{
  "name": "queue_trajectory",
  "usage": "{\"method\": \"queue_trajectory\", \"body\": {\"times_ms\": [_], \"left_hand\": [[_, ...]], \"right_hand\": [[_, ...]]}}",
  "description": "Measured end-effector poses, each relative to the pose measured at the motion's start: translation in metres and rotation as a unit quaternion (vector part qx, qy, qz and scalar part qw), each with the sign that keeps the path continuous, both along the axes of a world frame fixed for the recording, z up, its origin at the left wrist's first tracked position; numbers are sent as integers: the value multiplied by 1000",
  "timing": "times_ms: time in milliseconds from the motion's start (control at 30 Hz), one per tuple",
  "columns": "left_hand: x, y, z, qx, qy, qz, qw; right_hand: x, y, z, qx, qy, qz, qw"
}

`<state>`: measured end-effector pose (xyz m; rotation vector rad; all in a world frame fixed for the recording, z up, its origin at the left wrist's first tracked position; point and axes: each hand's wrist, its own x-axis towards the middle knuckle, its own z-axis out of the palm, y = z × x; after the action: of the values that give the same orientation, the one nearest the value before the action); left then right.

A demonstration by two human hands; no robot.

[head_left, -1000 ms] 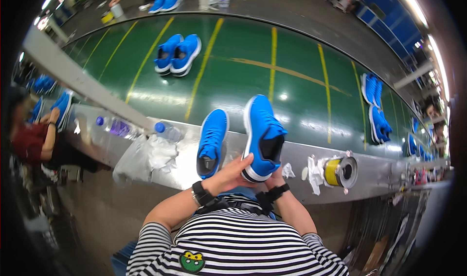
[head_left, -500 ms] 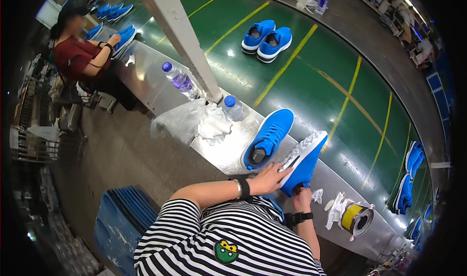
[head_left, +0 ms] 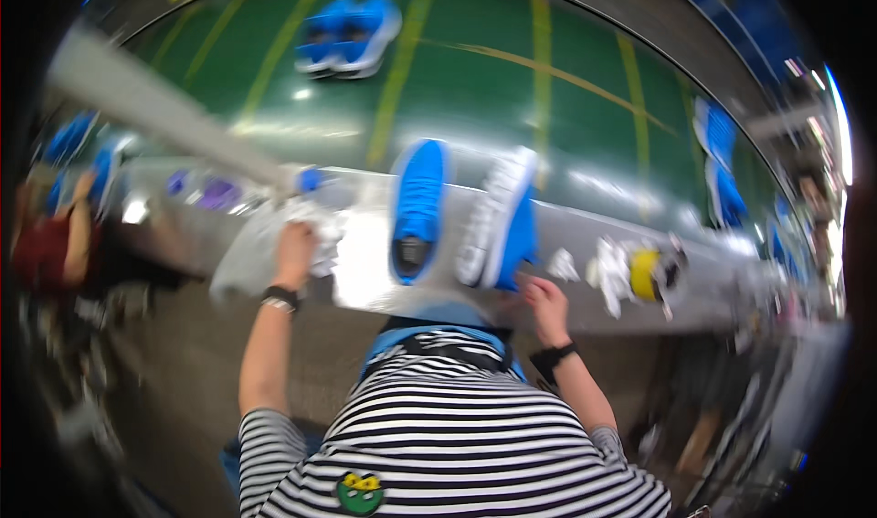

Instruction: The person wipes the exterior of blue sneakers with a white cloth on a factory assembly line. They handle the shoes one at a time, rotating them to clean different sides, and place them back on the conveyor belt after wiping.

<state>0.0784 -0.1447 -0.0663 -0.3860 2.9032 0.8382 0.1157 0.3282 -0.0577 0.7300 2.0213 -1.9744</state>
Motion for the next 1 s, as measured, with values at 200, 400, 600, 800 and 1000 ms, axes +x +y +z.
{"method": "queue_trajectory", "body": {"times_ms": [200,400,600,800,1000], "left_hand": [[-3,10,22,6,49,-21,999],[-6,-4,23,-36,64,-75,994],[-6,-4,30,-114,201,-62,971],[-6,4,52,-119,149,33,981],[-2,-4,67,-65,115,95,987]], "right_hand": [[24,7,-3,199,74,-21,977],[0,29,-25,290,93,-76,950],[-7,45,-25,299,101,-84,945],[-12,88,-19,332,111,-115,930],[-8,128,-16,321,44,-86,942]]}}
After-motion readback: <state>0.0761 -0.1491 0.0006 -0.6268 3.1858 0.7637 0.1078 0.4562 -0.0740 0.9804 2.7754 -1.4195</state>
